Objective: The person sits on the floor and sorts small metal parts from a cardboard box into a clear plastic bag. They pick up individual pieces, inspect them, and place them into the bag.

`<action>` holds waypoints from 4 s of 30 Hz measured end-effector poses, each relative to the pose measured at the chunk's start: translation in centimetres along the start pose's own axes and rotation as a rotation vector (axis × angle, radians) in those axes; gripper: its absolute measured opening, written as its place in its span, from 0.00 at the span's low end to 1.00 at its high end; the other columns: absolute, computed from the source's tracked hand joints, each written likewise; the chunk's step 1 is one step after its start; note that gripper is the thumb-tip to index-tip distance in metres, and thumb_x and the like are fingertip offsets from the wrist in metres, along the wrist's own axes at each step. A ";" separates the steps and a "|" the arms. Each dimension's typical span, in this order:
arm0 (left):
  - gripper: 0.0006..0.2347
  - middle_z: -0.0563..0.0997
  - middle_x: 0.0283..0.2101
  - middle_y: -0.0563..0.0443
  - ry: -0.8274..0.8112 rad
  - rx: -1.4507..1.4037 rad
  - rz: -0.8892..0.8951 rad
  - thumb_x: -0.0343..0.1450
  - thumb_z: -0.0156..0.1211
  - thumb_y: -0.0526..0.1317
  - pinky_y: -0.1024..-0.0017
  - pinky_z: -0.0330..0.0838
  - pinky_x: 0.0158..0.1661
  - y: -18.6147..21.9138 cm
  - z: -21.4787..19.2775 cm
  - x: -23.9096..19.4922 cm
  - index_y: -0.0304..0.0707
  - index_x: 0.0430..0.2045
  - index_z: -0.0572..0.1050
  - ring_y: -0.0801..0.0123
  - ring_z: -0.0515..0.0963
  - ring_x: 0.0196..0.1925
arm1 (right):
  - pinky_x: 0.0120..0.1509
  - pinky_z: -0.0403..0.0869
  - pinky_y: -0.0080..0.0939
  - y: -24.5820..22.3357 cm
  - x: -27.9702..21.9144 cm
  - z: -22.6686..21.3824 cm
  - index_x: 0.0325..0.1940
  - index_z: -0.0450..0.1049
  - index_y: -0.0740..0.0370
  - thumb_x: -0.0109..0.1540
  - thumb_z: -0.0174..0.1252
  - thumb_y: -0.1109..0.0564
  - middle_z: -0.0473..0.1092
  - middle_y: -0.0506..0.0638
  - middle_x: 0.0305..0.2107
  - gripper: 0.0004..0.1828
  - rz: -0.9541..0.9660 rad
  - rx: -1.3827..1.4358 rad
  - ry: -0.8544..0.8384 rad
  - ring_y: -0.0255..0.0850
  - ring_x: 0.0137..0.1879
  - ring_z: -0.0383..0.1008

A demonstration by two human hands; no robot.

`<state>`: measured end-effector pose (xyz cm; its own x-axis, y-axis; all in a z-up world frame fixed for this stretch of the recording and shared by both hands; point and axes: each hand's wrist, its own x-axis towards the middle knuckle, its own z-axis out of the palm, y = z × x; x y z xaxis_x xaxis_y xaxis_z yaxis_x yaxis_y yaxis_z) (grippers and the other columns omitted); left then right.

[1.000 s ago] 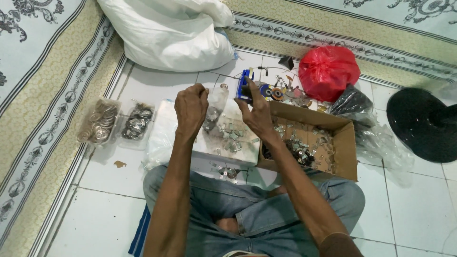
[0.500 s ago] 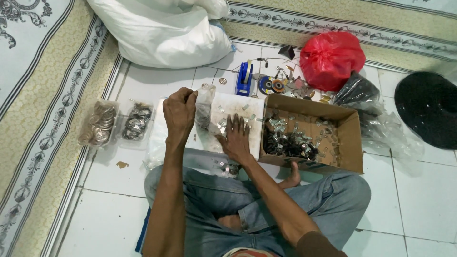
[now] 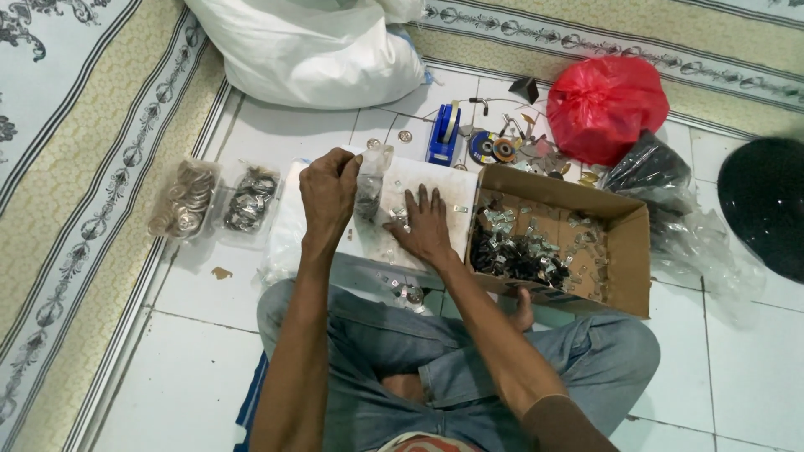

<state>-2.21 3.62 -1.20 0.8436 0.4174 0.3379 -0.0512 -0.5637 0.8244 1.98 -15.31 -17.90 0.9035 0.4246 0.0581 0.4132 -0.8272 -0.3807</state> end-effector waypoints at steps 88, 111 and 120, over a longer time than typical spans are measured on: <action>0.07 0.84 0.30 0.31 -0.281 0.060 0.074 0.69 0.60 0.33 0.50 0.80 0.35 1.6 6.2 4.0 0.31 0.33 0.84 0.36 0.85 0.37 | 0.52 0.81 0.49 -4.2 4.1 -15.5 0.44 0.82 0.42 0.61 0.64 0.53 0.81 0.44 0.36 0.09 -0.016 0.423 0.310 0.45 0.46 0.81; 0.05 0.84 0.28 0.35 -0.170 0.055 0.076 0.72 0.62 0.35 0.56 0.77 0.31 2.3 -0.6 4.3 0.33 0.33 0.84 0.42 0.85 0.31 | 0.73 0.50 0.79 0.0 -9.2 1.9 0.79 0.51 0.67 0.69 0.43 0.27 0.52 0.78 0.70 0.49 0.054 -0.146 0.117 0.75 0.76 0.48; 0.05 0.82 0.23 0.41 -0.166 0.025 0.029 0.72 0.62 0.37 0.59 0.73 0.28 2.3 -1.5 4.0 0.37 0.31 0.84 0.48 0.84 0.27 | 0.75 0.56 0.74 -2.0 1.2 2.0 0.80 0.45 0.68 0.62 0.60 0.32 0.50 0.78 0.71 0.56 -0.121 -0.014 0.187 0.76 0.74 0.52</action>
<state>0.24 5.10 2.74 0.9186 0.2787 0.2803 -0.0652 -0.5925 0.8030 1.96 -12.40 -18.89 0.8522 0.4464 0.2729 0.5201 -0.7799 -0.3483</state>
